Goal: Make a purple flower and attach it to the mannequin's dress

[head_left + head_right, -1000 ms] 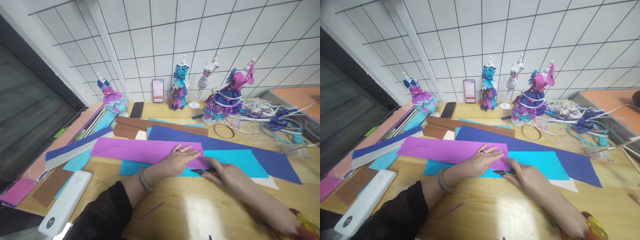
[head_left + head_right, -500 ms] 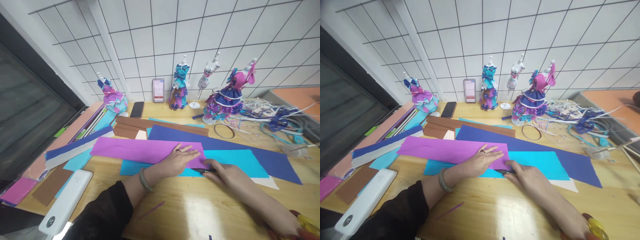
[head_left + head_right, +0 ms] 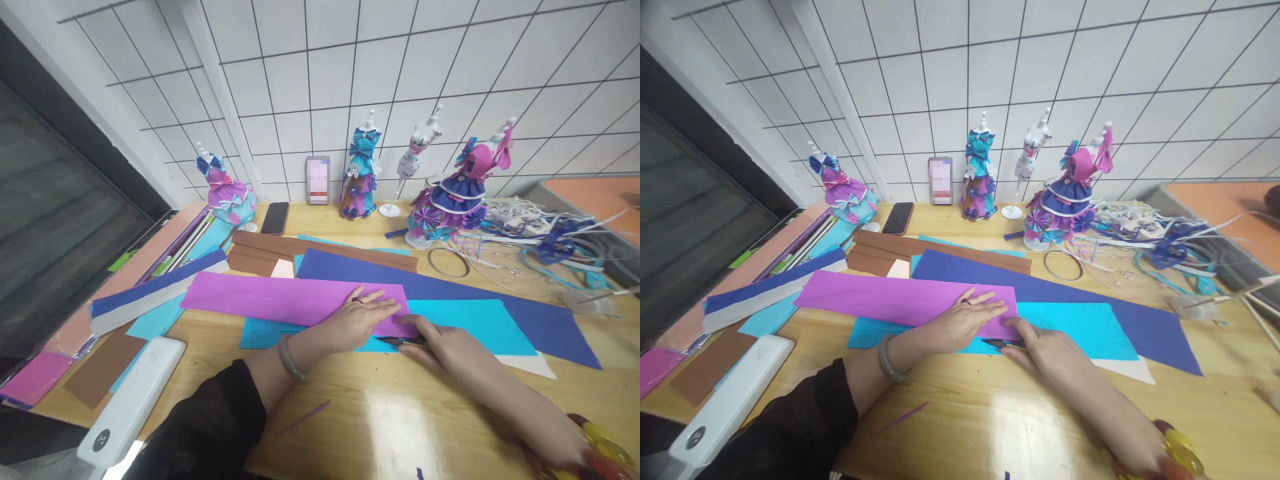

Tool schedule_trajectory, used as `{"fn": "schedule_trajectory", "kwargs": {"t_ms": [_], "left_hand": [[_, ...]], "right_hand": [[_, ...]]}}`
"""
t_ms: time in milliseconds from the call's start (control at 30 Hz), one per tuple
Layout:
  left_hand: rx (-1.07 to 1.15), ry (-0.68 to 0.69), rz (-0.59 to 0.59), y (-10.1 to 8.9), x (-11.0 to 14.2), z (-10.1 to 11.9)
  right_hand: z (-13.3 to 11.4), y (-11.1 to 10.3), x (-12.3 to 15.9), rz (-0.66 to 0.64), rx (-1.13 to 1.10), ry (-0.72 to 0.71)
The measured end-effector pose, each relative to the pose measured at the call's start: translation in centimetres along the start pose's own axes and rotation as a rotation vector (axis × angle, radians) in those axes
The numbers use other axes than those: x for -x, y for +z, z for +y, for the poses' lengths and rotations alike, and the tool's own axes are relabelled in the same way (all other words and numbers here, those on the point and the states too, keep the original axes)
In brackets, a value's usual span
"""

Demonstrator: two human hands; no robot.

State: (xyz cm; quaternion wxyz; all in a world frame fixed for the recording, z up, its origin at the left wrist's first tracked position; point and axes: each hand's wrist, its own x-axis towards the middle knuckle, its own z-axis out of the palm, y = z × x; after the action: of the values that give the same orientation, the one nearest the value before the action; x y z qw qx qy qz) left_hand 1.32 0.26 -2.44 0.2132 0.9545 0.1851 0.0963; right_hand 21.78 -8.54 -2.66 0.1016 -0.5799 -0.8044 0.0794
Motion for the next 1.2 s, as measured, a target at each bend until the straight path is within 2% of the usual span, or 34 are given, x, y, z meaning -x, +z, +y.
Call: {"fn": "schedule_trajectory", "kwargs": {"t_ms": [367, 567, 800, 1200], "left_hand": [[0.002, 0.005, 0.025, 0.36, 0.02, -0.17], [0.007, 0.005, 0.033, 0.32, 0.06, -0.14], [-0.006, 0.024, 0.028, 0.48, 0.12, -0.33], [0.012, 0.03, 0.03, 0.59, 0.09, -0.49]], "right_hand": [[0.01, 0.09, 0.41, 0.08, -0.018, -0.016], [0.04, 0.29, 0.35, 0.056, 0.031, 0.005], [-0.5, 0.36, -0.29, -0.078, 0.117, 0.0], [-0.05, 0.76, -0.12, -0.06, 0.05, -0.032]]}}
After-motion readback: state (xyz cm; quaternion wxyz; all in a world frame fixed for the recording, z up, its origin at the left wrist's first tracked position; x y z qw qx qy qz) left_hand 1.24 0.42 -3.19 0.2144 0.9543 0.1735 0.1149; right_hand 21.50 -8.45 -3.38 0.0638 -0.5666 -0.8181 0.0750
